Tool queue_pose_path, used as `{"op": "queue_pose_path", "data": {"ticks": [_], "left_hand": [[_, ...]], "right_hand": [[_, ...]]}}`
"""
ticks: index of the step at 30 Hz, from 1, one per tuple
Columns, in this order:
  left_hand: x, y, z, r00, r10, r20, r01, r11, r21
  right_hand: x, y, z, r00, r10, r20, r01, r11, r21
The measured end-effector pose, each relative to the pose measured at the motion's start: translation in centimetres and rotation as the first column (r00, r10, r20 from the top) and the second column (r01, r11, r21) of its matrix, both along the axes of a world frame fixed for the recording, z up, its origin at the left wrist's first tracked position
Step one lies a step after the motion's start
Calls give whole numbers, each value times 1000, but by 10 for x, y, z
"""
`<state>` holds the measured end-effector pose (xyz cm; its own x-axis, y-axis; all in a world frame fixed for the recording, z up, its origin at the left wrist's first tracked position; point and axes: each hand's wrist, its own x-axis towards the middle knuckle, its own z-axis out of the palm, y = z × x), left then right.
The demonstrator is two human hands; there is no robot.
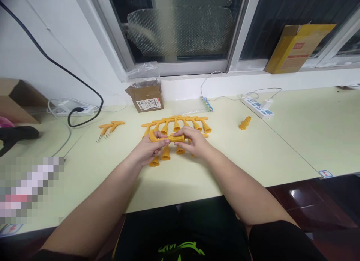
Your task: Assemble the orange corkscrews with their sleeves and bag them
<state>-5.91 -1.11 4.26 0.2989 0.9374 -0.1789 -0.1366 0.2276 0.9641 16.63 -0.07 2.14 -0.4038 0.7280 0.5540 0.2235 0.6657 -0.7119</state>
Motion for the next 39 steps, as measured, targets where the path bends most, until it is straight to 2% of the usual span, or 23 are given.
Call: {"op": "queue_pose_path", "data": {"ticks": [2, 4, 6, 8, 11, 16, 18, 20, 23, 27, 31, 34, 37, 39], "left_hand": [[0, -1, 0, 998, 18, -53, -12, 992, 124], [0, -2, 0, 993, 37, -108, -8, 965, 264], [0, -2, -1, 987, 67, -147, -6, 926, 378], [0, -2, -3, 983, 89, -162, -7, 893, 450], [1, -3, -5, 979, 123, -164, -19, 851, 524], [0, -5, -1, 961, 170, -219, 5, 778, 628], [-2, -3, 1, 955, 165, -248, 23, 789, 614], [-5, 1, 2, 963, 160, -217, -8, 822, 570], [-10, 10, -1, 990, 129, -53, -94, 899, 428], [-20, 21, -3, 990, 54, 128, -84, 967, 240], [-36, 28, 2, 989, 32, 147, -54, 988, 147], [-51, 33, 7, 985, 45, 165, -66, 990, 127], [-67, 39, 11, 975, 120, 185, -148, 977, 150], [-78, 43, 12, 974, 190, 126, -209, 965, 158]], "right_hand": [[-2, -4, 1, 997, 12, -71, -26, 980, -196], [-4, -8, 4, 989, 24, -149, -80, 922, -379], [-5, -11, 7, 980, 34, -196, -129, 859, -495], [-6, -12, 11, 975, 47, -218, -163, 817, -554], [-5, -11, 14, 970, 68, -235, -198, 782, -590], [-6, -11, 12, 970, 78, -230, -202, 786, -584], [-7, -12, 10, 971, 84, -222, -195, 816, -545], [-8, -12, 8, 970, 90, -225, -191, 854, -484], [-7, -9, 5, 976, 107, -192, -178, 895, -408], [2, -4, 3, 994, 61, -90, -89, 931, -354], [12, 2, 2, 998, -26, -57, 7, 953, -303], [18, 7, 0, 992, -103, -75, 78, 956, -283], [21, 11, -1, 984, -162, -76, 134, 948, -288], [22, 13, 0, 982, -182, -55, 158, 941, -299]]}}
